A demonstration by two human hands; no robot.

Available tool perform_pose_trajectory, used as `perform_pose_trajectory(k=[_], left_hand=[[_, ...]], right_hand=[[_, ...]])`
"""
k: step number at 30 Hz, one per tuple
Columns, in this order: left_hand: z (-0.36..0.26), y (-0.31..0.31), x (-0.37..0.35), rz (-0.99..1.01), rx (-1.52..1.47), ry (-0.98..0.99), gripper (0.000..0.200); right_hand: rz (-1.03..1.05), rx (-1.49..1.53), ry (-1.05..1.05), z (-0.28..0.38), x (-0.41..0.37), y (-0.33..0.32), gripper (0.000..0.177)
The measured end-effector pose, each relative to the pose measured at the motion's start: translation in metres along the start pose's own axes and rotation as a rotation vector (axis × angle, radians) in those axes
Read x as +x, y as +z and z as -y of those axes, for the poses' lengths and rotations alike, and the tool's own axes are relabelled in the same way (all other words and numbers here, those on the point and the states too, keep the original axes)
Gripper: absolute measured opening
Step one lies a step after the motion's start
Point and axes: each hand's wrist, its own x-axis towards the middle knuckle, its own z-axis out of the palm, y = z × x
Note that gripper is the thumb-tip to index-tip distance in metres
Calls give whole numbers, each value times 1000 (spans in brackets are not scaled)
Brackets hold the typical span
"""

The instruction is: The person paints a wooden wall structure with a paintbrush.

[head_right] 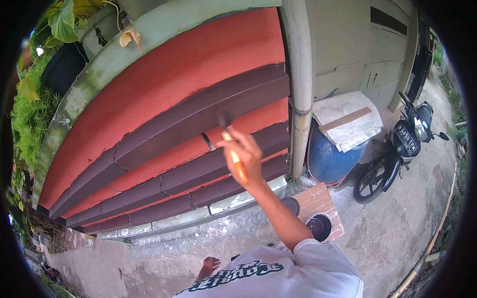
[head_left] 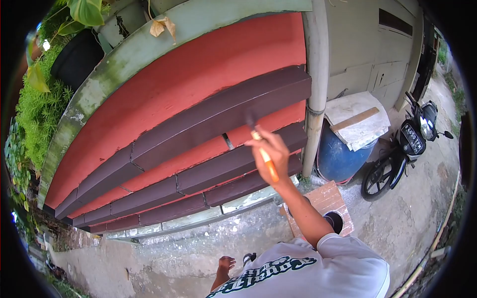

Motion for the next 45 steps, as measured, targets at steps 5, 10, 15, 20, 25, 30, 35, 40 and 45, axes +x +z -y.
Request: perform_pose_trajectory(k=[5, 10, 15, 20, 25, 30, 35, 40, 45], left_hand=[[-9, -2, 8, -37, -51, 20, 11], [-1, -6, 9, -37, -25, 43, 11], [27, -9, -5, -63, -123, 3, 12], [55, -21, 1, -48, -98, -2, 14], [43, -21, -3, -54, -149, -34, 16], [27, -23, 1, -86, -107, 27, 12], [35, -40, 10, -71, -153, 25, 9], [53, -57, 16, -64, -171, 14, 11], [69, -93, 16, -85, -207, -4, 11]], right_hand=[[91, 216, 129, -11, 15, -14, 20], [-260, -155, 97, -56, 48, -69, 19], [-313, -397, 63, -52, 58, -59, 27], [-177, -235, 4, 1, 32, 13, 35], [233, 367, 38, 58, 6, 53, 25], [122, 348, 161, 29, 18, 35, 20], [-177, -71, 99, -1, 33, -16, 20], [-269, -373, 57, 7, 41, -2, 18], [-168, -280, -2, 57, 18, 67, 18]])
